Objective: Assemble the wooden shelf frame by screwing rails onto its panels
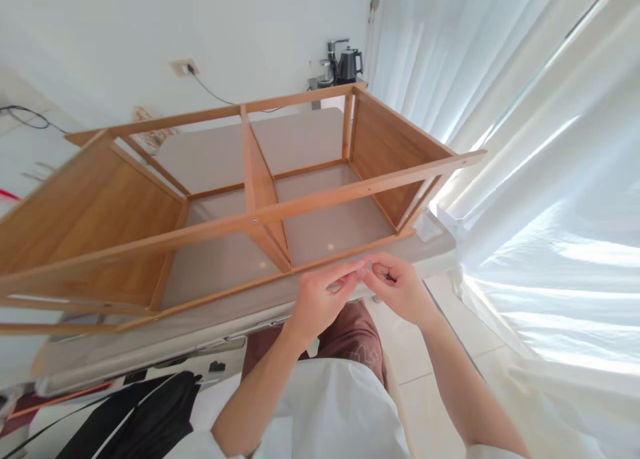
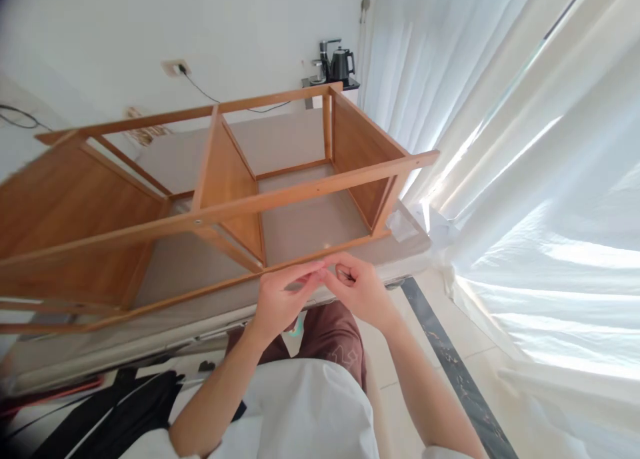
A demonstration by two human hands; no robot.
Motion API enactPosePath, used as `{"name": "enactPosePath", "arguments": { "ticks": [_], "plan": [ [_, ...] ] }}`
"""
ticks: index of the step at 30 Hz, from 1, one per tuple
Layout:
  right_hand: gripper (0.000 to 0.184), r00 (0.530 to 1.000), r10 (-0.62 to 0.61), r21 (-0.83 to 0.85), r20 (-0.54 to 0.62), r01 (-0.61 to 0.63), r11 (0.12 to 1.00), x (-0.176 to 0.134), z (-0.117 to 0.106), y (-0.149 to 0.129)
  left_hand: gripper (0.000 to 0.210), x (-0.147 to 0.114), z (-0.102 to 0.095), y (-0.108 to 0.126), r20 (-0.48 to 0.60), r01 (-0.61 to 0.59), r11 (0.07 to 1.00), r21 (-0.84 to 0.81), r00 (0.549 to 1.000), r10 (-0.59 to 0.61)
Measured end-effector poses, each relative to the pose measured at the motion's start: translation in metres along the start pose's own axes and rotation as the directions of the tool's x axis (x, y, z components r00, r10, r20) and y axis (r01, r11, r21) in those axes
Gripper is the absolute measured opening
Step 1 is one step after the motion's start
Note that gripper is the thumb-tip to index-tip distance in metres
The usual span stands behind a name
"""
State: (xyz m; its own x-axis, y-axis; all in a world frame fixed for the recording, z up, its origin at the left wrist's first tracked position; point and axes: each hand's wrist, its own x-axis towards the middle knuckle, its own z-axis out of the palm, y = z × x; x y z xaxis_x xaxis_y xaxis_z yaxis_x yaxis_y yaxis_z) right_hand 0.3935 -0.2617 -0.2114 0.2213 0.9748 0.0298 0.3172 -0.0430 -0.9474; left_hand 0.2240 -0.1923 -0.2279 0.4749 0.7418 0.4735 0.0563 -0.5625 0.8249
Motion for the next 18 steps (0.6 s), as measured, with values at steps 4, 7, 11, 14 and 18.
{"name": "enactPosePath", "arguments": {
  "ticks": [4,7,11,14,18],
  "plan": [
    [0.031,0.994,-0.032,-0.045,0.101,0.037,0.998,0.011,0.037,-0.002,0.022,-0.025,-0.033,-0.006,-0.063,0.129,0.988,0.085,0.990,-0.123],
    [0.029,0.991,-0.037,-0.068,0.127,0.046,0.997,0.014,0.064,-0.009,0.019,-0.046,-0.062,-0.009,-0.106,0.286,0.953,0.097,0.955,-0.276],
    [0.031,0.984,-0.079,-0.082,0.162,0.094,0.992,0.010,0.101,-0.026,0.011,-0.075,-0.107,-0.014,-0.202,0.416,0.909,0.016,0.892,-0.405],
    [0.037,0.955,-0.153,-0.032,0.253,0.166,0.986,0.005,0.127,-0.038,0.017,-0.093,-0.138,-0.021,-0.258,0.488,0.871,-0.054,0.836,-0.485],
    [0.027,0.919,-0.124,0.090,0.374,0.097,0.991,0.002,0.156,-0.048,0.022,-0.110,-0.167,-0.029,-0.320,0.527,0.835,-0.161,0.772,-0.549]
  ]
}}
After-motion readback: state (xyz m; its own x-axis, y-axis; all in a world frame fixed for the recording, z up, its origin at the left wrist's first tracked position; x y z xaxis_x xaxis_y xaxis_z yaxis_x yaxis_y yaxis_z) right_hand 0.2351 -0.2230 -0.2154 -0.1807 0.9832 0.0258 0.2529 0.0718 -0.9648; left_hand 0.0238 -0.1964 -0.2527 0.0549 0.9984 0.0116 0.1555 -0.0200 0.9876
